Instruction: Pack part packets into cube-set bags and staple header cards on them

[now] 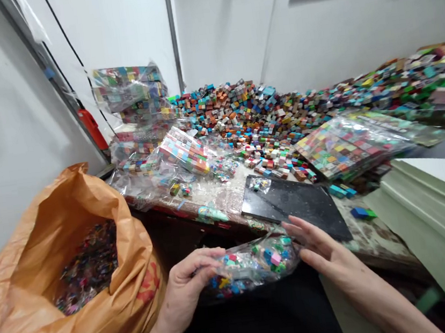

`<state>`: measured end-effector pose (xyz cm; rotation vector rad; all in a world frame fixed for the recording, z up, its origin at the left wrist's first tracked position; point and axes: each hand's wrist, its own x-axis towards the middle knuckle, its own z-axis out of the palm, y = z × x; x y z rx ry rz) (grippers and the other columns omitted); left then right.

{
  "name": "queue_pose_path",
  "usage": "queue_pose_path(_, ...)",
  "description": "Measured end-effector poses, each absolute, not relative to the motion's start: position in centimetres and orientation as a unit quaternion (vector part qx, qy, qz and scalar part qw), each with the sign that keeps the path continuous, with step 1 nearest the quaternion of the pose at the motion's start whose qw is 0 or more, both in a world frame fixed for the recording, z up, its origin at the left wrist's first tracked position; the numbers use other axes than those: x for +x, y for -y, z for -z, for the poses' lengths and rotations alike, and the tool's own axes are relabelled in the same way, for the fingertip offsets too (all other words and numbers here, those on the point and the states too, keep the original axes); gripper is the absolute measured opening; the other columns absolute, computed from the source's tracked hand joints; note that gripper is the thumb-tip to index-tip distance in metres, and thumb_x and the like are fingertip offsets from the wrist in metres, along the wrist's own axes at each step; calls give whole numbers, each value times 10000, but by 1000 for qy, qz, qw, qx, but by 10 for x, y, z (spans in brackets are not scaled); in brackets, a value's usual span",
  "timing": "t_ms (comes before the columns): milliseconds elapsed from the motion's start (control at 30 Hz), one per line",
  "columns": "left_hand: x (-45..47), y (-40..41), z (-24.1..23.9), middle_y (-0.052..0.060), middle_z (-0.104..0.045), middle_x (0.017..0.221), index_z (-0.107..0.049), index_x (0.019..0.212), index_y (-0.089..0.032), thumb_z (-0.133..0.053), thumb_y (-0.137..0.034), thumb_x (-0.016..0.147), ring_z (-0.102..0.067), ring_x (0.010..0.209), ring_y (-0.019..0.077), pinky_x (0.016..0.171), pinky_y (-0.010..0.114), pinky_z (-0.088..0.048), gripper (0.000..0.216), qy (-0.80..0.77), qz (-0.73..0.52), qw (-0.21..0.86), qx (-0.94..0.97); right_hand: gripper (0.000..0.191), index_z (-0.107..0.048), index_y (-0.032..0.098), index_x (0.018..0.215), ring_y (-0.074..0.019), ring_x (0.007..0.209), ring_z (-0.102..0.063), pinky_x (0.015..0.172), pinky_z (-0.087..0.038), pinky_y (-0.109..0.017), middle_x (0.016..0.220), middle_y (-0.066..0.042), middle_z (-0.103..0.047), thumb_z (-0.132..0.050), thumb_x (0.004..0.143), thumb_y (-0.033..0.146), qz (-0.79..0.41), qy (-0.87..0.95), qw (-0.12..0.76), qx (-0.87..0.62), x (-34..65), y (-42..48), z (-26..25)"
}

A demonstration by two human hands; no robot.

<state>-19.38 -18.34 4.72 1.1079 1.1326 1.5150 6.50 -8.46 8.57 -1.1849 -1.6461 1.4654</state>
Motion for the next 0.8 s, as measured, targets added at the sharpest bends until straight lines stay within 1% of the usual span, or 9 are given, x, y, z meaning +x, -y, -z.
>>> queue_pose_path(67,-197,183,-47,51,-649,1001,-681,757,-206,-592,-202,776,-544,991,213,874,313,-389,91,-466,-620,460,433,401,-516,247,1141,-204,1060,-523,877,-446,-319,1188,-72,-558,-556,780,417,-567,614,317,-448,57,85,-90)
queue_pose_path(133,-201,181,-49,55,-654,982,-680,736,-196,-591,-210,776,-552,974,213,865,314,-393,98,-469,-627,464,415,277,-622,201,923,-189,897,-587,776,-478,-273,980,-59,-652,-566,768,423,-547,617,321,-466,55,87,-98)
queue_pose_path(233,-203,173,-52,53,-662,943,-680,711,-187,-606,-220,763,-564,927,199,842,302,-403,97,-455,-651,462,395,253,-648,188,745,-173,758,-604,677,-487,-235,790,-37,-671,-593,734,435,-499,635,331,-488,61,92,-116)
queue_pose_path(367,-196,163,-51,54,-648,979,-678,719,-186,-606,-261,762,-548,970,218,873,329,-393,113,-424,-679,468,375,241,-667,223,723,-182,714,-625,646,-506,-225,758,-22,-679,-607,695,455,-393,685,354,-500,77,101,-138)
queue_pose_path(467,-184,162,-45,70,-643,1005,-688,765,-181,-589,-250,775,-510,1060,251,943,370,-344,121,-435,-649,486,393,242,-670,233,716,-177,682,-634,617,-518,-207,725,-11,-680,-579,710,457,-341,718,321,-514,87,103,-140)
queue_pose_path(567,-176,163,-43,74,-641,1004,-693,780,-181,-565,-245,792,-518,1050,246,942,361,-347,143,-441,-614,493,431,228,-667,242,793,-191,798,-637,717,-525,-238,854,-18,-682,-549,751,431,-298,771,283,-487,97,103,-133)
queue_pose_path(667,-174,164,-46,69,-643,981,-690,766,-180,-563,-252,794,-527,1028,240,931,353,-359,148,-435,-598,493,459,275,-632,265,944,-217,962,-586,826,-500,-305,1057,-39,-621,-592,729,432,-163,836,296,-432,104,105,-133)
queue_pose_path(733,-173,166,-49,67,-644,977,-686,764,-181,-556,-245,799,-530,1022,234,932,350,-358,149,-438,-592,493,463,354,-593,271,1028,-226,985,-567,822,-502,-331,1095,-52,-592,-626,708,420,-70,876,283,-384,103,109,-139)
queue_pose_path(800,-173,168,-51,63,-646,975,-685,767,-185,-553,-230,803,-532,1019,227,935,345,-354,144,-440,-589,491,468,377,-571,268,1065,-216,955,-575,793,-509,-324,1067,-51,-601,-635,714,390,-16,915,236,-327,97,112,-148)
